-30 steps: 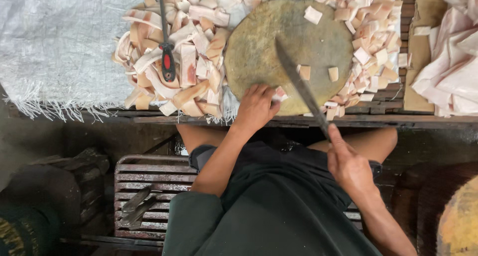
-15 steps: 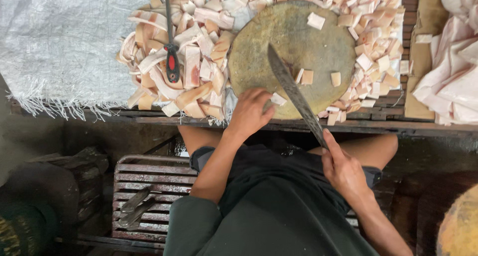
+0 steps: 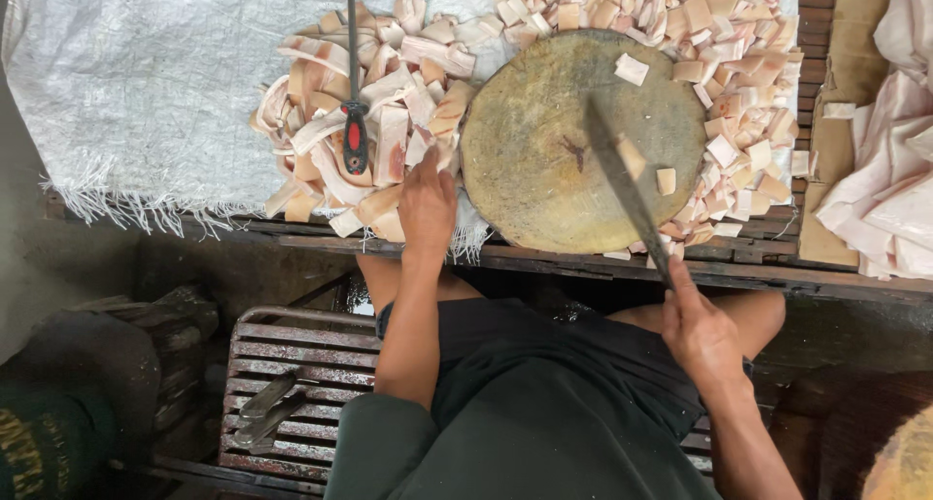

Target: The person slices strips of pork skin into small square pieces using a large knife on a wooden cutting board, handling the skin pieces one at a time and moving the cut pieces to the side.

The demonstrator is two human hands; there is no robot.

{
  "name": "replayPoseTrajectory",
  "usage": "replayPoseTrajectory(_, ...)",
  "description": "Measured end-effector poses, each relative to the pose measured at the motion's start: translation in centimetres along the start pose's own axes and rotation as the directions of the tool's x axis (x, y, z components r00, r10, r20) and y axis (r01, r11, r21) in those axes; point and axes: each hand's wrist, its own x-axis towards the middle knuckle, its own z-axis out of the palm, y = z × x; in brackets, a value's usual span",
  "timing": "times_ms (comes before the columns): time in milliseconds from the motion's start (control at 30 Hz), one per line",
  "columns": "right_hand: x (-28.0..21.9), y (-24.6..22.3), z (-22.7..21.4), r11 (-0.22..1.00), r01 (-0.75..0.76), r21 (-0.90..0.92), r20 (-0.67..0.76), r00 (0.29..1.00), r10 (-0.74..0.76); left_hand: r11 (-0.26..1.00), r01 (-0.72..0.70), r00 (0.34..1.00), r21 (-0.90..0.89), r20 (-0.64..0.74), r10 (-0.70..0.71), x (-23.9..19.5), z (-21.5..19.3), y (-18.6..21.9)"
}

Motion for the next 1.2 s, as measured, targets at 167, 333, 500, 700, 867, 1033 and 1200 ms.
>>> replayPoseTrajectory(167, 1.0, 0.7, -0.5, 0.959, -0.204, 0.196, 0.001, 0.978, 0.208, 0.891, 0.168, 0.963, -0.422, 0.265, -0.056, 1.2, -1.7, 3.6)
replayPoseTrajectory(333, -0.5, -0.5, -1.1, 0.893, -0.31, 0.326, 0.053, 0.949, 0.31, 0.697, 0.533, 0.684, -0.48, 0.729, -0.022, 1.3, 3.3, 8.1)
replayPoseTrajectory(500, -1.9, -1.7, -0.2, 0.918, -0.294, 0.267, 0.069, 0.956, 0.286, 0.851, 0.515, 0.327, -0.102, 0.941, -0.085, 2.5, 8.0, 8.5)
replayPoseTrajectory(700, -2.8, -3.1, -1.3, 0.968, 0.108, 0.225, -0.223, 0.973, -0.057, 0.813, 0.57, 0.313, -0.118, 0.946, -0.082, 2.8, 8.9, 7.2)
replayPoseTrajectory(867, -3.8, -3.4, -4.5, 0.981, 0.156, 0.114, -0.362, 0.926, -0.105, 0.346, 0.935, 0.138, -0.081, 0.98, -0.142, 1.8, 9.8, 6.5)
replayPoseTrajectory(1033, -3.7, -3.6, -4.9, 0.977, 0.15, 0.151, -0.312, 0.945, -0.097, 0.214, 0.968, 0.17, -0.13, 0.969, -0.177, 1.5, 9.5, 7.2)
replayPoseTrajectory(1200, -2.0, -3.4, -1.5, 0.97, 0.165, 0.177, -0.19, 0.973, -0.13, 0.461, 0.854, 0.369, -0.24, 0.905, -0.213, 2.3, 7.6, 8.4)
